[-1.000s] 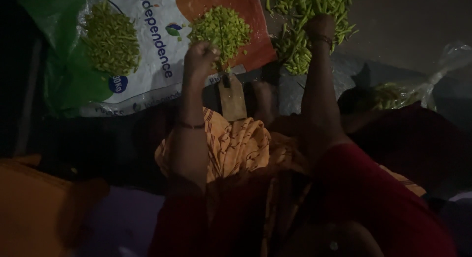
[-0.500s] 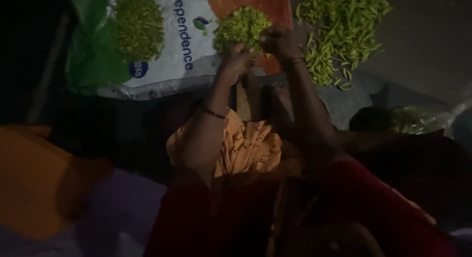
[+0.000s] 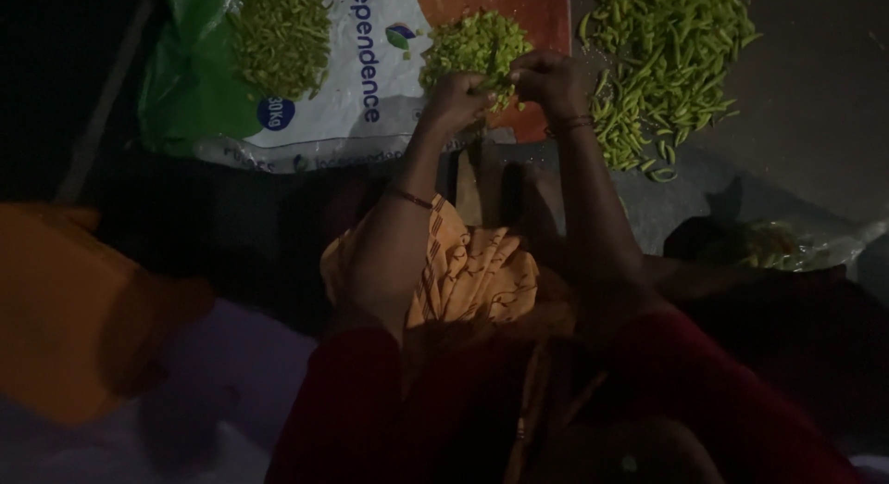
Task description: The person sits on the floor and uses a traditional blade tool to chop green beans into small pieces. The chopped pieces accumulate on a sack and a red mat placed on the floor.
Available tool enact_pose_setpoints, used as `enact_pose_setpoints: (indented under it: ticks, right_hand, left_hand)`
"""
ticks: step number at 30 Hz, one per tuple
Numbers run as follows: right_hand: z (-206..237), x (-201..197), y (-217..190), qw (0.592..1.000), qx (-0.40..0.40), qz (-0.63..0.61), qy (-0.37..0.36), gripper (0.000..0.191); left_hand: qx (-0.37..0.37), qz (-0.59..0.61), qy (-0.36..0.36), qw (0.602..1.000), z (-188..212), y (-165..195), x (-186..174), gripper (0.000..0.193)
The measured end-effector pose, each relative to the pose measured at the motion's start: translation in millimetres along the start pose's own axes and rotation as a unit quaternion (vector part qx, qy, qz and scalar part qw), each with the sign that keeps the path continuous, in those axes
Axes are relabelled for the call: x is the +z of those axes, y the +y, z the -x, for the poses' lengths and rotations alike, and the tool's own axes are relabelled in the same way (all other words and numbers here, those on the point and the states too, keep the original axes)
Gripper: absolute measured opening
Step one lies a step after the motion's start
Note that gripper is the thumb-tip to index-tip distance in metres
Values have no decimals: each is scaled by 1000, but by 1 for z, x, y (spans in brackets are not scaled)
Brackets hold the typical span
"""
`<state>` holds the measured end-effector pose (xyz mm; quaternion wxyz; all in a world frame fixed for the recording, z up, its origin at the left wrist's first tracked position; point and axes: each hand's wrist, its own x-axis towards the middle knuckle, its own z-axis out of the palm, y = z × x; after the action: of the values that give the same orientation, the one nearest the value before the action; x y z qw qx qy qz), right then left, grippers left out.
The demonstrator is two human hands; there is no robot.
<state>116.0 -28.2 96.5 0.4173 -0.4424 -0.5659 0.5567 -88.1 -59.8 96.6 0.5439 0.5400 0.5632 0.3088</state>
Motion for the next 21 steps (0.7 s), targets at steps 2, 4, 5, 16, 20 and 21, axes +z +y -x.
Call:
enact_pose_setpoints:
  ticks: [2, 4, 5, 16, 20, 21]
  right_hand:
    - [0, 4, -3, 999, 28, -19, 17, 9]
    - [0, 9, -5, 997, 21, -70, -7, 6]
    - [0, 11, -6, 995, 19, -95, -20, 6]
    - [3, 12, -9, 904, 48, -359, -226, 16]
    - [-4, 26, -36, 931, -77, -201, -295, 19]
    - [-10, 38, -47, 960, -97, -133, -225, 17]
  left_hand:
    - [17, -15, 18, 1000, -2, -1, 0, 26]
    - [18, -12, 26, 999, -2, -1, -2, 26]
    - [17, -10, 32, 999, -2, 0, -3, 27]
    - [217, -129, 176, 951, -10, 7, -13, 22]
    - [-109, 340, 135, 924, -15, 2, -26, 31]
    - [-46, 149, 137, 978, -15, 5, -28, 30]
